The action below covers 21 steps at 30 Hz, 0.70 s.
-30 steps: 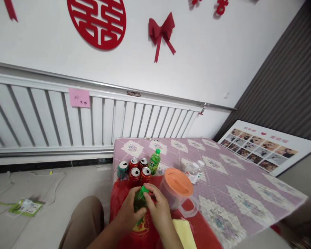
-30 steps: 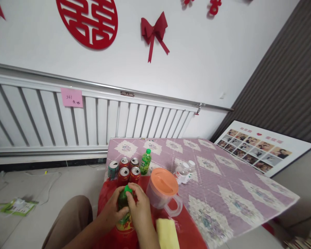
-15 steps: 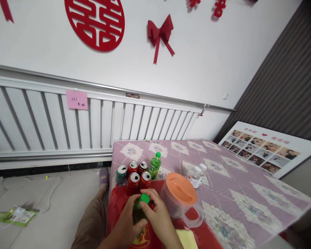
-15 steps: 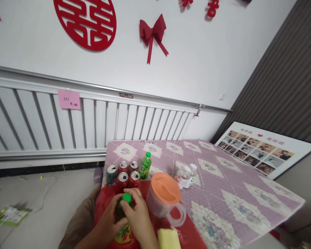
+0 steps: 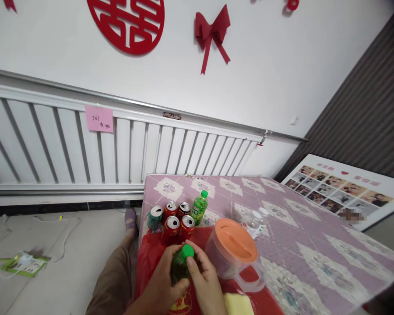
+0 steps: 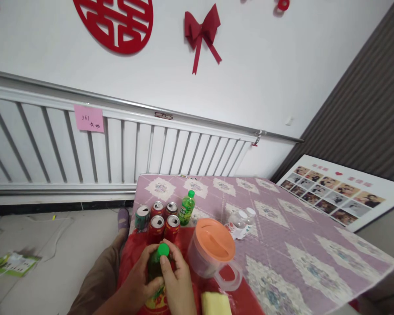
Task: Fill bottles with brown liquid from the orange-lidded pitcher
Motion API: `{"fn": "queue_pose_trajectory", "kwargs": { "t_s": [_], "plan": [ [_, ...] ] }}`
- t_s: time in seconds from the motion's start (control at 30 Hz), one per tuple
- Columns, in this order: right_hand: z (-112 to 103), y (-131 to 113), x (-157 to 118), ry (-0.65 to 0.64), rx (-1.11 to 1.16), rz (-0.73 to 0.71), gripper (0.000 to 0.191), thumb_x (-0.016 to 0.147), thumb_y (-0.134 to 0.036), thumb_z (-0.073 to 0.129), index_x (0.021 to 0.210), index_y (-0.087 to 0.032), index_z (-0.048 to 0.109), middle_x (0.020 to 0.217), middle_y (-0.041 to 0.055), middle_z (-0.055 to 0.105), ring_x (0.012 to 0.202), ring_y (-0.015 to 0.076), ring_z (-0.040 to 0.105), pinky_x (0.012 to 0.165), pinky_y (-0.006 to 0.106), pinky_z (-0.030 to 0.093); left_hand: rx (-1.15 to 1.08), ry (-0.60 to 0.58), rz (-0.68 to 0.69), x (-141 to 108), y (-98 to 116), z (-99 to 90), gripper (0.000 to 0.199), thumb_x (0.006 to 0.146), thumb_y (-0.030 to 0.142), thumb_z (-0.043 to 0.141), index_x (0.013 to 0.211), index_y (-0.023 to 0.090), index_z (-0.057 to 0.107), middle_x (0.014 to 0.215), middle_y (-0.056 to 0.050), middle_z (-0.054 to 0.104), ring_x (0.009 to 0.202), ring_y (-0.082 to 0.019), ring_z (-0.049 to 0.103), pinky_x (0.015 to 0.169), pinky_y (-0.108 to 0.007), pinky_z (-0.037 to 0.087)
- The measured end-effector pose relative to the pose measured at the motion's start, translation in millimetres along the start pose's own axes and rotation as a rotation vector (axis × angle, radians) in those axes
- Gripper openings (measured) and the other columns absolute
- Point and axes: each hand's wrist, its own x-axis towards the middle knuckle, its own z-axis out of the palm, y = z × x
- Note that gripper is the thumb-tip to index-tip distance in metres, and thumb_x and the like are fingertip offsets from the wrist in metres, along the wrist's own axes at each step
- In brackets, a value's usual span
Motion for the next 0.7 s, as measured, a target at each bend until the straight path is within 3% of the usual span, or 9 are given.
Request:
{"fn": "queue_pose_trajectory", "kwargs": {
  "t_s": [0.23,0.4,0.5,0.6,0.7],
  "plan": [
    [13.0,-10.8,4.1,0.106,0.047,-0.055,0.022,0.072,-0.029,0.067,0.092,-0.022,0.064,0.087,0.0027,0.069,0.084,0.0209,0.065,0.078,0.031,0.052,-0.020,0.012,0.036,1.0,3.3,1.1,0.066,0.067,0.002,0.056,0.129,0.021,0.041,0.129,-0.010,0.054,0.120,-0.026,0.052,0.105,-0.043,0.041],
    [21.0,-7.3,5.7,0.191,0.010,-0.091,0.021,0.068,-0.023,0.068,0.084,-0.024,0.055,0.078,-0.0020,0.063,0.075,0.0173,0.063,0.072,0.028,0.052,-0.033,0.012,0.048,2.1,8.1,0.9,0.061,0.071,0.005,0.058,0.128,0.021,0.041,0.127,-0.010,0.055,0.117,-0.026,0.054,0.103,-0.042,0.044],
    [20.3,-3.9,5.2,0.184,0.064,-0.074,0.037,0.065,-0.024,0.071,0.099,-0.025,0.054,0.094,0.0016,0.067,0.091,0.0201,0.064,0.084,0.031,0.051,-0.043,0.007,0.042,2.3,10.2,0.0,0.059,0.072,0.007,0.058,0.127,0.021,0.042,0.127,-0.010,0.055,0.116,-0.026,0.055,0.102,-0.041,0.045],
    [14.7,-4.2,1.7,0.083,0.138,-0.032,0.059,0.072,-0.034,0.070,0.126,-0.026,0.048,0.123,0.0081,0.063,0.117,0.0230,0.057,0.101,0.037,0.043,-0.035,0.007,0.034,2.0,9.3,-0.4,0.062,0.070,0.005,0.058,0.128,0.022,0.041,0.130,-0.011,0.054,0.118,-0.027,0.054,0.103,-0.043,0.043],
    [7.9,-5.1,-2.6,-0.021,0.102,-0.014,0.051,0.085,-0.049,0.056,0.131,-0.028,0.051,0.137,0.0070,0.056,0.129,0.0216,0.047,0.110,0.039,0.033,-0.019,0.000,0.009,1.2,5.7,-0.3,0.067,0.067,0.002,0.056,0.129,0.021,0.040,0.133,-0.011,0.051,0.122,-0.028,0.050,0.105,-0.046,0.040]
  ]
}}
